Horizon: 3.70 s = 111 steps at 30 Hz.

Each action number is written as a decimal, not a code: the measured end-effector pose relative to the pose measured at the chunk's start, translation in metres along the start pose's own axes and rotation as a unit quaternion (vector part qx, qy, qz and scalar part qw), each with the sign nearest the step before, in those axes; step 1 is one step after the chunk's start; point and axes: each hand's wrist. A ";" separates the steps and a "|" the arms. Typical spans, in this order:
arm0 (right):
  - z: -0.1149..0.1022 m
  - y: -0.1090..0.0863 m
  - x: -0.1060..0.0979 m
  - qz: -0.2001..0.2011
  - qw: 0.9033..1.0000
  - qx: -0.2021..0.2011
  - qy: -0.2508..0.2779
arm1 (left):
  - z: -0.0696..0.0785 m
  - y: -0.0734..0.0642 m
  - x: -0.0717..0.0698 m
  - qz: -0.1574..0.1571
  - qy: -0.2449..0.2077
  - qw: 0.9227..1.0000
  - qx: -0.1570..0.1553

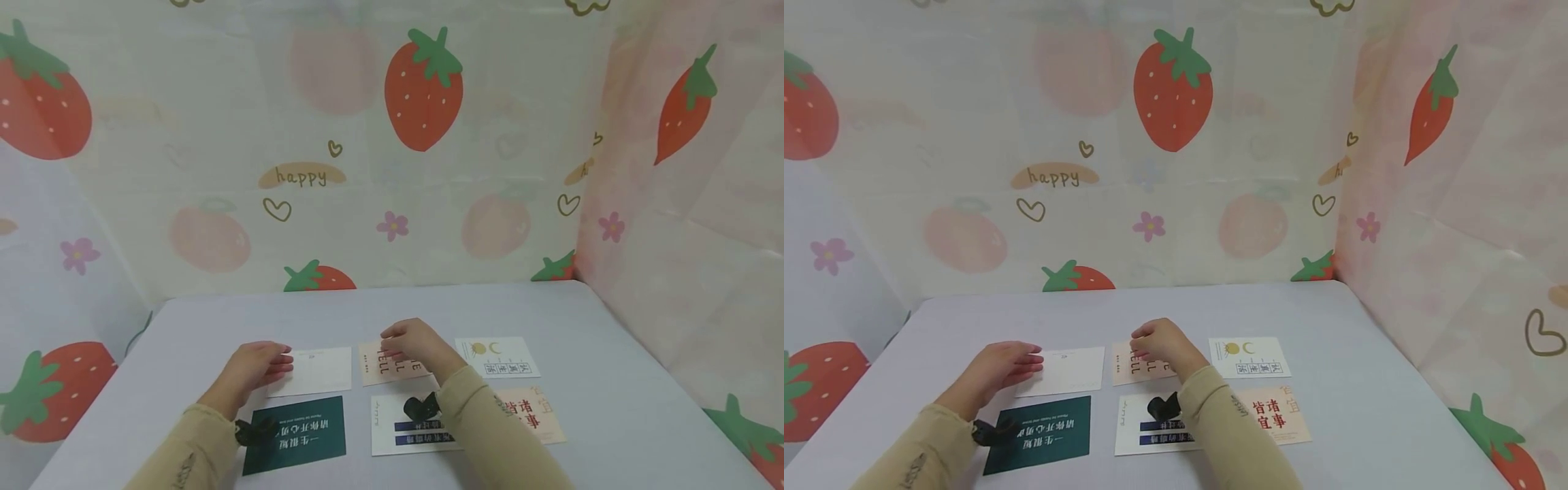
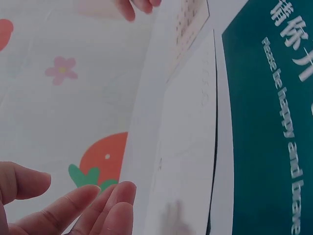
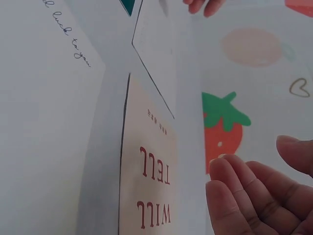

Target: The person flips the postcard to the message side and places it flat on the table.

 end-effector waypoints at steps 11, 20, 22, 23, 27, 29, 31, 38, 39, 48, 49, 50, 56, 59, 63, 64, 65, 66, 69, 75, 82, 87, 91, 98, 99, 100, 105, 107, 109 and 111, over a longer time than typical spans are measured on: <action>0.014 -0.004 -0.024 0.029 0.999 0.034 0.011 | 0.004 0.009 0.024 -0.021 -0.034 0.999 0.010; 0.022 -0.005 -0.036 0.045 0.998 0.042 0.013 | 0.010 0.013 0.046 -0.028 -0.044 0.999 0.005; 0.025 -0.006 -0.039 0.049 0.998 0.042 0.008 | 0.012 0.012 0.051 -0.031 -0.046 0.998 0.002; 0.026 -0.006 -0.040 0.052 0.998 0.042 0.008 | 0.013 0.012 0.053 -0.034 -0.045 0.998 0.001; 0.029 -0.009 -0.045 0.064 0.997 0.049 0.011 | 0.014 0.013 0.062 -0.039 -0.050 0.998 0.000; 0.030 -0.010 -0.047 0.068 0.996 0.054 0.013 | 0.014 0.014 0.065 -0.043 -0.055 0.998 0.001; 0.031 -0.011 -0.048 0.071 0.996 0.059 0.013 | 0.014 0.014 0.069 -0.048 -0.057 0.997 0.002; 0.039 -0.013 -0.053 0.075 0.995 0.066 0.013 | 0.014 0.016 0.081 -0.052 -0.055 0.997 0.003; 0.040 -0.014 -0.053 0.076 0.995 0.069 0.014 | 0.013 0.016 0.082 -0.053 -0.054 0.997 0.005; 0.047 -0.016 -0.059 0.082 0.993 0.082 0.012 | 0.010 0.021 0.091 -0.053 -0.054 0.997 -0.005; 0.048 -0.016 -0.059 0.083 0.993 0.085 0.011 | 0.010 0.021 0.092 -0.054 -0.053 0.997 -0.006; 0.049 -0.017 -0.059 0.083 0.993 0.088 0.011 | 0.009 0.021 0.093 -0.055 -0.052 0.997 -0.005; 0.052 -0.018 -0.057 0.082 0.991 0.104 0.023 | 0.008 0.020 0.098 -0.054 -0.049 0.997 -0.013; 0.053 -0.018 -0.055 0.082 0.991 0.104 0.026 | 0.008 0.019 0.100 -0.053 -0.048 0.997 -0.015; 0.055 -0.018 -0.054 0.084 0.990 0.110 0.026 | 0.006 0.020 0.102 -0.051 -0.046 0.997 -0.016; 0.055 -0.018 -0.053 0.084 0.990 0.112 0.026 | 0.006 0.020 0.102 -0.050 -0.044 0.998 -0.016; 0.056 -0.018 -0.053 0.084 0.990 0.113 0.026 | 0.005 0.020 0.102 -0.050 -0.042 0.998 -0.016; 0.056 -0.018 -0.053 0.084 0.990 0.115 0.026 | 0.005 0.021 0.103 -0.047 -0.042 0.998 -0.019; 0.057 -0.018 -0.052 0.083 0.989 0.118 0.031 | 0.004 0.021 0.103 -0.044 -0.038 0.998 -0.020; 0.059 -0.018 -0.049 0.084 0.989 0.118 0.032 | 0.003 0.023 0.105 -0.042 -0.050 0.998 -0.024; 0.057 -0.018 -0.047 0.090 0.989 0.118 0.027 | 0.003 0.022 0.106 -0.059 -0.071 0.995 -0.022; 0.055 -0.017 -0.045 0.094 0.988 0.118 0.026 | 0.004 0.022 0.107 -0.053 -0.072 0.996 -0.029; 0.055 -0.016 -0.045 0.097 0.988 0.121 0.029 | 0.003 0.024 0.107 -0.046 -0.070 0.996 -0.033; 0.055 -0.014 -0.044 0.095 0.987 0.125 0.014 | 0.000 0.025 0.107 -0.038 -0.060 0.997 -0.032; 0.055 -0.014 -0.044 0.096 0.988 0.124 0.007 | 0.000 0.025 0.107 -0.038 -0.060 0.997 -0.032; 0.055 -0.014 -0.044 0.097 0.987 0.125 0.001 | 0.000 0.025 0.107 -0.038 -0.058 0.997 -0.030; 0.055 -0.012 -0.044 0.099 0.988 0.120 -0.017 | 0.000 0.025 0.108 -0.040 -0.056 0.997 -0.022; 0.056 -0.012 -0.044 0.100 0.987 0.120 -0.025 | 0.000 0.025 0.108 -0.041 -0.056 0.997 -0.020; 0.057 -0.011 -0.044 0.100 0.988 0.116 -0.035 | 0.000 0.025 0.108 -0.041 -0.056 0.997 -0.020; 0.058 -0.010 -0.044 0.101 0.988 0.111 -0.046 | -0.001 0.025 0.108 -0.040 -0.056 0.997 -0.021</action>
Point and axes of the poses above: each hand's wrist, its own y-axis towards the middle knuckle, its own x-axis out of the palm, z = x × y, and after that the axes turned 7 degrees about -y, right-handed
